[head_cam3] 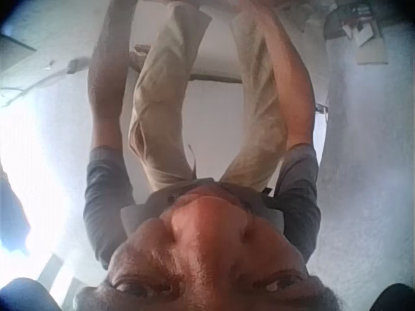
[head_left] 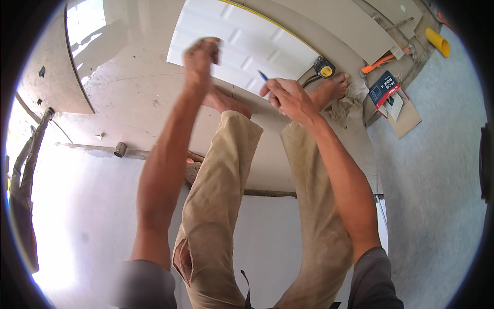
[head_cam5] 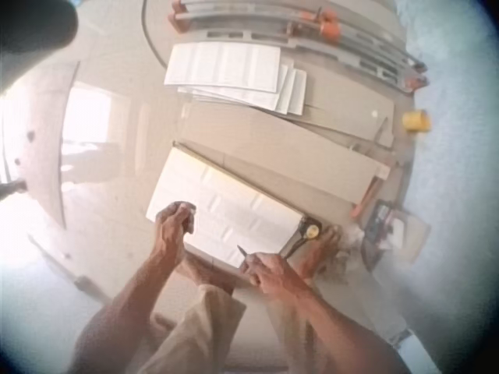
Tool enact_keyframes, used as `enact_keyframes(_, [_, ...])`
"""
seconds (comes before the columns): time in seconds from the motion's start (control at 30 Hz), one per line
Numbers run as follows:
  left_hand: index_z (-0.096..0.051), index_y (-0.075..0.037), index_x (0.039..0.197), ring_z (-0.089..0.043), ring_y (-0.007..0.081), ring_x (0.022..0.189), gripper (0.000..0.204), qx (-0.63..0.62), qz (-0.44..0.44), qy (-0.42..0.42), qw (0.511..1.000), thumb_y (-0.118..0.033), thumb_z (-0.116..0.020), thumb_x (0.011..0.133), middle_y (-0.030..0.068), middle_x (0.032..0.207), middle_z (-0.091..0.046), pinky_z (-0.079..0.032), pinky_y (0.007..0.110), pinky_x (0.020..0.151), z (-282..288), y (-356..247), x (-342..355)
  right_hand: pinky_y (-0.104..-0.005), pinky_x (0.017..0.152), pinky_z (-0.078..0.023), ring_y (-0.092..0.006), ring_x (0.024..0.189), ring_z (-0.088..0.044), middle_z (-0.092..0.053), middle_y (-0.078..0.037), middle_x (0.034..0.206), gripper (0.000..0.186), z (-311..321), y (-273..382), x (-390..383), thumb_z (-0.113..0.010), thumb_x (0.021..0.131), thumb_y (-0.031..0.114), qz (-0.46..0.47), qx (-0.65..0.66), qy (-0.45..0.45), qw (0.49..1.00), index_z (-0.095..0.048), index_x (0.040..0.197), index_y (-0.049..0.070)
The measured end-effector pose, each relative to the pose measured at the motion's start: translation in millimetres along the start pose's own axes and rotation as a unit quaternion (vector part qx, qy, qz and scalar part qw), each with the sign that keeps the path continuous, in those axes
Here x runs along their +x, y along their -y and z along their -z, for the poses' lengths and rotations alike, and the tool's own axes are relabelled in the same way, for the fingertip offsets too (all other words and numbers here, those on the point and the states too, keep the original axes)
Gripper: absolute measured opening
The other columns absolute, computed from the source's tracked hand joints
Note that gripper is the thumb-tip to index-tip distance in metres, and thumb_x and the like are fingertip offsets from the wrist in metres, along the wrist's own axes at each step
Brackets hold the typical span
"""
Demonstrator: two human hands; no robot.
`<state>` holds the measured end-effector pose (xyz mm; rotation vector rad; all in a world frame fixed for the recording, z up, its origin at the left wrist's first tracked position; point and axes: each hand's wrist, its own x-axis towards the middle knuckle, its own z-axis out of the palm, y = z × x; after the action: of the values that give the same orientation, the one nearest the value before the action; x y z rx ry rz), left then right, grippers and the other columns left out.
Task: The person wipes a white tile with a cloth, measures and marks it with a tape measure and pen, then uses a manual tile cutter to score and snap the tile. The cut pieces are carried and placed on the floor.
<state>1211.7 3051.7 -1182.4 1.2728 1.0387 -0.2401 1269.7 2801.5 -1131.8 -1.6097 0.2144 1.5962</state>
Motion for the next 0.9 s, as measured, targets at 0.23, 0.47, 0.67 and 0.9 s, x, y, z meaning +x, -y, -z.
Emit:
enact_keyframes(0.23, [-0.064, -0.001, 0.1, -0.065, 0.0287, 0.086, 0.021, 0.146, -0.103, -0.004, 0.984, -0.021, -0.058, 0.097, 0.0161, 0.091, -0.067, -0.052, 0.042, 0.078, 102.7, -28.7, 136.4, -0.048, 0.085, -0.055, -0.0354, 0.121, -0.057, -0.062, -0.01, 0.119, 0.052, 60.9, -48.4, -0.9, -0.076, 0.087, 0.038, 0.101, -0.359, -0.401, 0.837, -0.057, 0.131, 0.017])
enact_keyframes(0.47, [-0.067, -0.007, 0.101, -0.063, 0.031, 0.07, 0.013, 0.483, -0.167, -0.122, 0.851, -0.017, -0.07, 0.092, 0.0153, 0.073, -0.065, -0.05, 0.044, 0.068, 25.6, -79.4, 144.0, -0.0518, 0.093, -0.057, -0.0427, 0.123, -0.056, -0.05, -0.014, 0.14, 0.076, 75.6, -73.9, 10.2, -0.081, 0.084, 0.033, 0.053, -0.457, -0.342, 0.82, -0.04, 0.147, 0.022])
enact_keyframes(0.67, [-0.07, -0.006, 0.099, -0.07, 0.0352, 0.084, 0.01, 0.483, -0.226, -0.144, 0.833, -0.012, -0.069, 0.09, 0.02, 0.085, -0.072, -0.053, 0.046, 0.073, 30.3, -61.0, 164.0, -0.0528, 0.092, -0.056, -0.0417, 0.121, -0.058, -0.05, -0.012, 0.143, 0.072, 87.2, -80.4, 18.0, -0.075, 0.088, 0.031, 0.045, -0.472, -0.324, 0.818, -0.039, 0.149, 0.025])
enact_keyframes(0.9, [-0.072, -0.006, 0.098, -0.071, 0.0336, 0.098, 0.021, 0.551, -0.16, -0.119, 0.81, -0.025, -0.064, 0.095, 0.0167, 0.101, -0.075, -0.054, 0.044, 0.088, 27.8, -75.0, 163.8, -0.0546, 0.092, -0.053, -0.0402, 0.122, -0.059, -0.055, -0.016, 0.137, 0.068, 106.3, -63.6, 10.1, -0.072, 0.088, 0.03, 0.065, -0.443, -0.284, 0.848, -0.041, 0.149, 0.025])
